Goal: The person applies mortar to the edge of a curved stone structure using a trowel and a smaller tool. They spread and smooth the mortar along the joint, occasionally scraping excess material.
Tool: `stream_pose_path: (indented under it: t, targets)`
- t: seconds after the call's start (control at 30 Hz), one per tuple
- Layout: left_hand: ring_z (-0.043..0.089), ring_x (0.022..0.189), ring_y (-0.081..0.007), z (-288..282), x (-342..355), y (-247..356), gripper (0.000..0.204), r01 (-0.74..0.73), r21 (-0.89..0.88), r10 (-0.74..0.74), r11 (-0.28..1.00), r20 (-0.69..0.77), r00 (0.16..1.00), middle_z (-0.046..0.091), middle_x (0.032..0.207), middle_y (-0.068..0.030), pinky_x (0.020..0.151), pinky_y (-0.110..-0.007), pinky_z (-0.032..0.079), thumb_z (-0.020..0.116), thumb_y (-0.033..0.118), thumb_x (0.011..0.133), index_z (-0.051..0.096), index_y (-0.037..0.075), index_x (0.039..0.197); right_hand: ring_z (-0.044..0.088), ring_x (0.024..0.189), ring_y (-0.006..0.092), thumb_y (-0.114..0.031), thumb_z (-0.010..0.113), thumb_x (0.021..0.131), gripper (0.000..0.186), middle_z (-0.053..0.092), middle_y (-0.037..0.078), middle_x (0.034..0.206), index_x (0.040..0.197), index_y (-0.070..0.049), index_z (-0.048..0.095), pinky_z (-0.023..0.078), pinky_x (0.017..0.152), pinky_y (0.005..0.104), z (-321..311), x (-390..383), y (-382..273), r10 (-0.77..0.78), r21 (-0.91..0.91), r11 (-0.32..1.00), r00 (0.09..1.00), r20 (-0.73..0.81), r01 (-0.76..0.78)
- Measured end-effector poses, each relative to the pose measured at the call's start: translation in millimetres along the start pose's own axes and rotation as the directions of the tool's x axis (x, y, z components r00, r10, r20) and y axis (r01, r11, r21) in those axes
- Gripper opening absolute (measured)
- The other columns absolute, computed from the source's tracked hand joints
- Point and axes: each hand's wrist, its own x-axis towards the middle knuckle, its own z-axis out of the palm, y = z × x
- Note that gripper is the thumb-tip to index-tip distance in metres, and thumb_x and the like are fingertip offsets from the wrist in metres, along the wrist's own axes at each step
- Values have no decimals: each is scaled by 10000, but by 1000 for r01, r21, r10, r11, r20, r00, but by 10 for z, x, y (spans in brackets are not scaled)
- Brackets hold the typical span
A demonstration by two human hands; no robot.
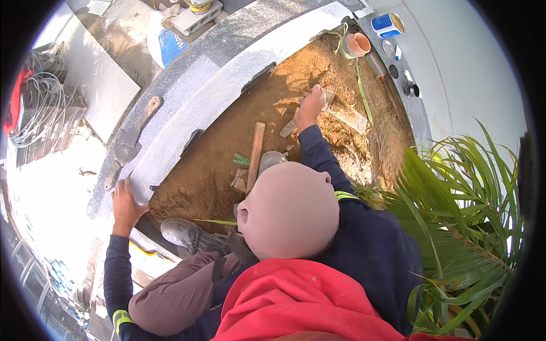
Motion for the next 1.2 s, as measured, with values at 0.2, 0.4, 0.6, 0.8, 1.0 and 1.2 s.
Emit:
stream_pose_path:
  t: [0.2, 0.4, 0.6, 0.8, 1.0, 1.2]
  targets:
    - [567, 1121, -413, -390, 175, -112, 931, -63, -94, 79, 994, 182, 980, 541, 1217, -236, 1001, -455, 464, 892, 257, 551, 502, -102, 1317, 574, 838, 117, -328, 550, 1013, 475, 598, 47, 1023, 1350, 5, 511, 486, 675, 277, 192, -91, -96, 91, -68, 995, 931, 354, -71]
    - [570, 1163, -426, -1001, 210, -56, 936, -34, -209, 114, 977, 387, 915, 553, 1246, -278, 1024, -434, 473, 873, 273, 538, 515, -139, 1298, 548, 1142, 250, -480, 501, 1021, 708, 491, 175, 1347, 1521, -30, 280, 478, 962, 418, 525, 50, -206, 166, 230, 862, 680, 714, -452]
    - [604, 1106, -395, -1465, 30, 1, 916, -41, -233, 147, 972, 456, 878, 592, 1165, -260, 994, -404, 487, 893, 308, 528, 556, -134, 1255, 472, 1278, 333, -671, 605, 888, 980, 453, 149, 1350, 1573, -149, 137, 430, 1063, 531, 915, -93, -484, 31, 378, 753, 603, 797, -539]
    - [618, 1077, -366, -1394, -59, 95, 894, -41, -302, 187, 952, 472, 862, 604, 1149, -233, 961, -381, 496, 902, 287, 541, 560, -139, 1249, 576, 1157, 343, -655, 560, 927, 643, 549, 49, 1080, 1361, -196, 437, 437, 1040, 569, 1142, 216, -353, -26, 455, 683, 604, 797, -572]
    - [619, 1070, -362, -1196, -71, 149, 872, -20, -336, 193, 942, 490, 850, 606, 1137, -220, 948, -379, 497, 898, 264, 548, 567, -119, 1260, 615, 1009, 282, -530, 554, 970, 477, 549, 41, 1026, 1273, -168, 492, 487, 910, 521, 1089, 347, -466, 121, 347, 775, 663, 739, -528]
    - [622, 1089, -344, -847, -318, 87, 878, 29, -420, 205, 907, 500, 841, 603, 1162, -211, 962, -373, 496, 902, 262, 554, 568, -101, 1282, 569, 1079, 321, -474, 615, 921, 557, 547, 138, 1146, 1307, -95, 486, 475, 926, 505, 826, 203, -455, 174, 304, 817, 712, 680, -489]
